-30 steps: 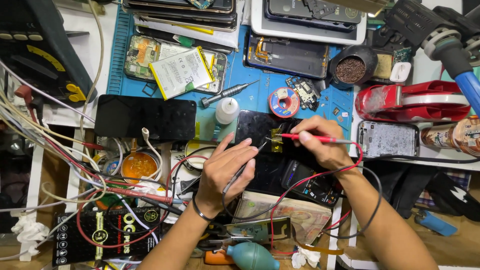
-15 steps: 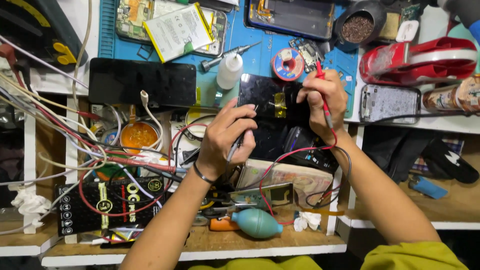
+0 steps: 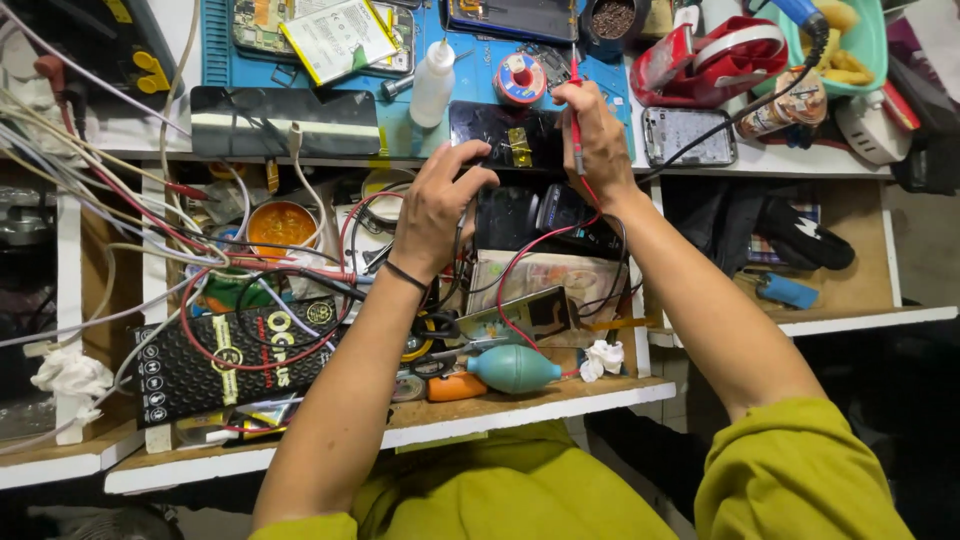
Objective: Soldering thin wires onto a mobile phone screen assembly and testing connections with a multimeter.
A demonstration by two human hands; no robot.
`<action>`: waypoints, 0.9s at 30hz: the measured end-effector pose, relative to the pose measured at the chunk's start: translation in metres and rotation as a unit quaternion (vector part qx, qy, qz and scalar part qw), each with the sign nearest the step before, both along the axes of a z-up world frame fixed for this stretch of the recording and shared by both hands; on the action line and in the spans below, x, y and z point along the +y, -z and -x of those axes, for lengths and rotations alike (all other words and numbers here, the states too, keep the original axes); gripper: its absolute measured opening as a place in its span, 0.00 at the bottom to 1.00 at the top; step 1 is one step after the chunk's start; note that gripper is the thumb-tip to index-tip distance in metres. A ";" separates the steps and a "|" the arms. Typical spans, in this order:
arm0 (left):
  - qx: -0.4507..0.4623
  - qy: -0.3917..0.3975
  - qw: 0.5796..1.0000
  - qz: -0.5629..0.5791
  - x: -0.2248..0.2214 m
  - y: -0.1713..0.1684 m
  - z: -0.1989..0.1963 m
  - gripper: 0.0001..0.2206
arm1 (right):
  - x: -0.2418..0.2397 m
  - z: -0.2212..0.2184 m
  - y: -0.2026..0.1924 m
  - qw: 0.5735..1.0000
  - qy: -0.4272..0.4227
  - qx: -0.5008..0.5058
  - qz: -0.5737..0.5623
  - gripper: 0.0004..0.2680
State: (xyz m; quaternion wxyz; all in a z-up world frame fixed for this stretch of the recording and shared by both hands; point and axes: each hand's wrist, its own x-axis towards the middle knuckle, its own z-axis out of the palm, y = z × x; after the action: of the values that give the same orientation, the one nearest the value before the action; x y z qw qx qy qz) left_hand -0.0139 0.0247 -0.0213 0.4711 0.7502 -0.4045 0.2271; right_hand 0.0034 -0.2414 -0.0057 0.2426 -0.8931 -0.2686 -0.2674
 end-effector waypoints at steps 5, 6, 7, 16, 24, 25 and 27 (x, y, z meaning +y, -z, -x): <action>-0.058 -0.041 0.997 0.007 -0.003 0.006 0.002 0.14 | -0.024 0.045 -0.027 0.983 0.001 -0.086 0.165 0.20; -0.047 -0.055 0.997 0.020 -0.007 0.012 0.001 0.13 | -0.027 0.058 -0.030 0.978 0.013 -0.096 0.184 0.17; -0.036 -0.070 0.996 0.031 -0.010 0.019 0.000 0.13 | -0.028 0.070 -0.031 0.973 0.023 -0.106 0.203 0.16; -0.158 -0.058 0.975 0.147 -0.017 -0.024 0.030 0.13 | 0.055 0.172 -0.085 0.961 -0.174 0.063 0.208 0.07; -0.122 -0.051 0.986 0.103 -0.001 -0.025 0.029 0.23 | 0.110 0.206 -0.183 0.952 -0.247 0.062 0.170 0.02; -0.099 -0.021 0.993 0.064 0.003 -0.020 0.033 0.32 | 0.125 0.214 -0.206 0.942 -0.280 0.048 0.179 0.03; -0.102 -0.021 0.993 0.055 0.000 -0.015 0.030 0.33 | 0.145 0.232 -0.226 0.941 -0.268 0.074 0.191 0.09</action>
State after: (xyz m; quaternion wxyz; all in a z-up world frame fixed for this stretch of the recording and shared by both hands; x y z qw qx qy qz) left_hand -0.0435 0.0245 -0.0067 0.4636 0.7043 -0.4214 0.3339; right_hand -0.2291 -0.0966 0.2205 0.1492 -0.8348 -0.5254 -0.0690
